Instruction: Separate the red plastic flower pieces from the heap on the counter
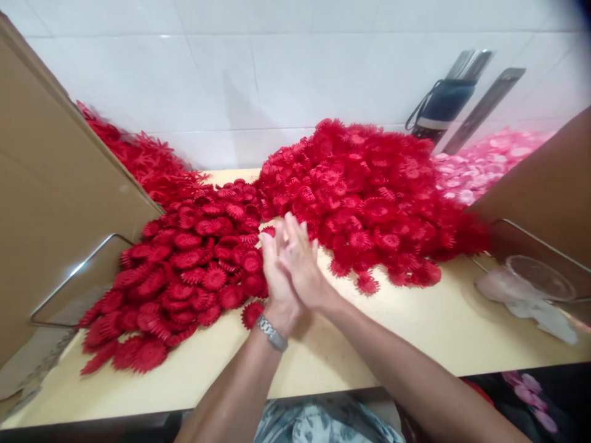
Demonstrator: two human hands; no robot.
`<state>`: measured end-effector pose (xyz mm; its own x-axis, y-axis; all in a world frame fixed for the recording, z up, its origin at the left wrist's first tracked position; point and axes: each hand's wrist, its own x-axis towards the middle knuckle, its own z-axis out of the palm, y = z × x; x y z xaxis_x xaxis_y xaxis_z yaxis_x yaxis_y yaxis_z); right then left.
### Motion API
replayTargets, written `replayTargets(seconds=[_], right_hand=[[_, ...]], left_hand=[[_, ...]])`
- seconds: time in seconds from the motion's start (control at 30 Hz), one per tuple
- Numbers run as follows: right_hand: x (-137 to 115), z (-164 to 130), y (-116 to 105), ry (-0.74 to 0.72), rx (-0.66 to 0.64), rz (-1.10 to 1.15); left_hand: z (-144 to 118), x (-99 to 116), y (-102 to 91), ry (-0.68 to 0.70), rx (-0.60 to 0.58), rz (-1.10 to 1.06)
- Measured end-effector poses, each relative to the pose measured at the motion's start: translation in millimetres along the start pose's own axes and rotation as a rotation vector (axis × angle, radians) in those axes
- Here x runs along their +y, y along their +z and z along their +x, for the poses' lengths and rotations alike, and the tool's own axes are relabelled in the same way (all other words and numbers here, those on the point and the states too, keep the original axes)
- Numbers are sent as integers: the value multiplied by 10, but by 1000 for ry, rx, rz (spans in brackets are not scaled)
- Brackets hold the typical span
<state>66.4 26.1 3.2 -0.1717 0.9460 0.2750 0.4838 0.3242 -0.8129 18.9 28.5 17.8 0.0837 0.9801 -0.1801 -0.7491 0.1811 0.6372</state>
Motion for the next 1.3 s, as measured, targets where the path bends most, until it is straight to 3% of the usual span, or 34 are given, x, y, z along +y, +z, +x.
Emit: replayTargets(seconds=[0.13,0.27,0.33,0.5,0.6,0.7,0.83,0.97,1.03,1.13,1.23,1.3], right_hand=[[87,305,-127,8,172,80],[80,341,-383,3,158,322],[73,236,-490,-35,119,238],[194,10,-562,-301,30,-186],[259,5,-566,-352,58,-228],[226,27,-626,-236,55,-84],[151,5,-684,-25,-62,282],[148,-46,-640,-21,-109,425],[145,-76,-648,-45,-100,318],[148,-149,-797,-133,0,-68],[230,-285,-1139,-284,230,-447],[344,-430,-1454,-293,395,-645]], left_hand=[[41,1,-26,-132,42,-140],[53,112,-63,-156,105,-165],[42,160,-54,-126,114,-153],[-2,170,38,-90,116,-128],[-16,156,75,-82,87,-94],[-30,164,67,-76,32,33],[-87,175,28,8,-25,314],[-132,141,-3,92,-18,448],[-133,124,-12,112,7,462],[-131,138,-12,61,50,452],[-125,204,-20,-9,104,492],[-90,249,-53,-26,155,505]])
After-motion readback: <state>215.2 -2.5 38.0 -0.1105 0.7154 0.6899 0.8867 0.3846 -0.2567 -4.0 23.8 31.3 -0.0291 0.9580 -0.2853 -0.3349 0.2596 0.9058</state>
